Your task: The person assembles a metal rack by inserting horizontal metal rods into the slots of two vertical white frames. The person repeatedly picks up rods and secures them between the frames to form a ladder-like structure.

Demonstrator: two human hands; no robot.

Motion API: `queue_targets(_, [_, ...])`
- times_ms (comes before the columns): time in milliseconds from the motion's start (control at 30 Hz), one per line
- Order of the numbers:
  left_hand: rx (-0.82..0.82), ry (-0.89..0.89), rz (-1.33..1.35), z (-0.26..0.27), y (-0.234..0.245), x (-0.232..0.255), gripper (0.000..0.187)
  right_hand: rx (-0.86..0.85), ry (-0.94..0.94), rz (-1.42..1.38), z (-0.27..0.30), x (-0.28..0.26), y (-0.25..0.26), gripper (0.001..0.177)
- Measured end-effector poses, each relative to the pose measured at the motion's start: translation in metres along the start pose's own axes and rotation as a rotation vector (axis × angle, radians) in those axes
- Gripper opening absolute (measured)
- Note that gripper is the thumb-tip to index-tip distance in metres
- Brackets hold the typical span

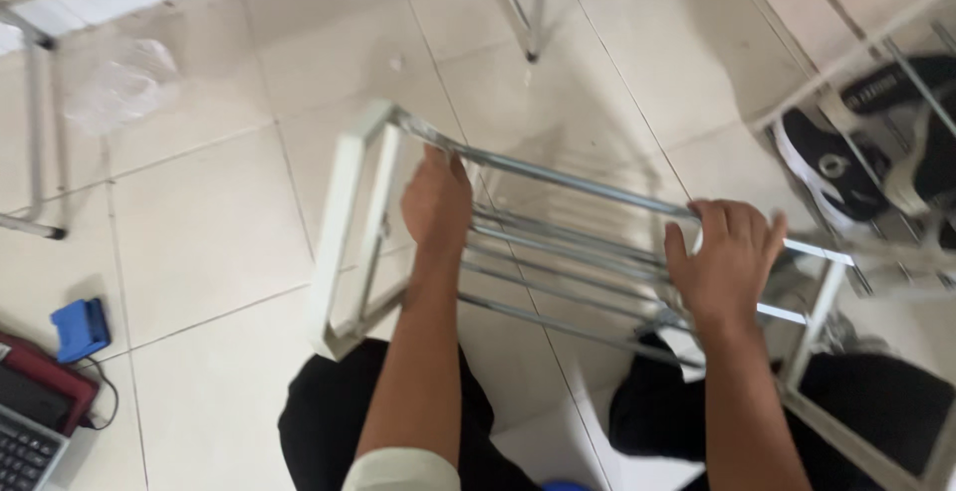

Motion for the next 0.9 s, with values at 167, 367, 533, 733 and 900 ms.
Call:
queue_targets(167, [-0.035,-0.012,-0.091,-0.008,-0.002,-0.002,0.057,-0.121,0.018,-0.085,-0.007,0.025,-0.017,0.025])
queue_targets(367, [-0.051,-0.011,-0.018,-0.002,0.007,0.000,0.050,-0.137,-0.016,0.005,-0.020,0.033,-0.032,0.036])
queue_targets(533, [-0.013,-0.037,-0.043,0.004,0.012,0.004,0.043,-0.362,-0.071,0.045,-0.026,0.036,-0.027,0.034])
queue_targets(733, [-0.047,0.000,-0.025,0.010,0.016,0.000,0.042,-0.830,-0.209,0.010,-0.043,0.036,-0.024,0.032])
queue_targets(900, [-0.075,0.022,-0.003,0.017,0.026,0.003,0.051,-0.871,-0.277,-0.075,-0.048,0.035,-0.018,0.031])
Point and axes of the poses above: each hand's wrist, its own z-axis away from the middle knuckle, its own y-axis out of the back of the hand, x = y × z, the point moved 5 cm from there along -z, towards the middle knuckle, and after that the axes turned 6 degrees about -z, right-handed, at the moved point
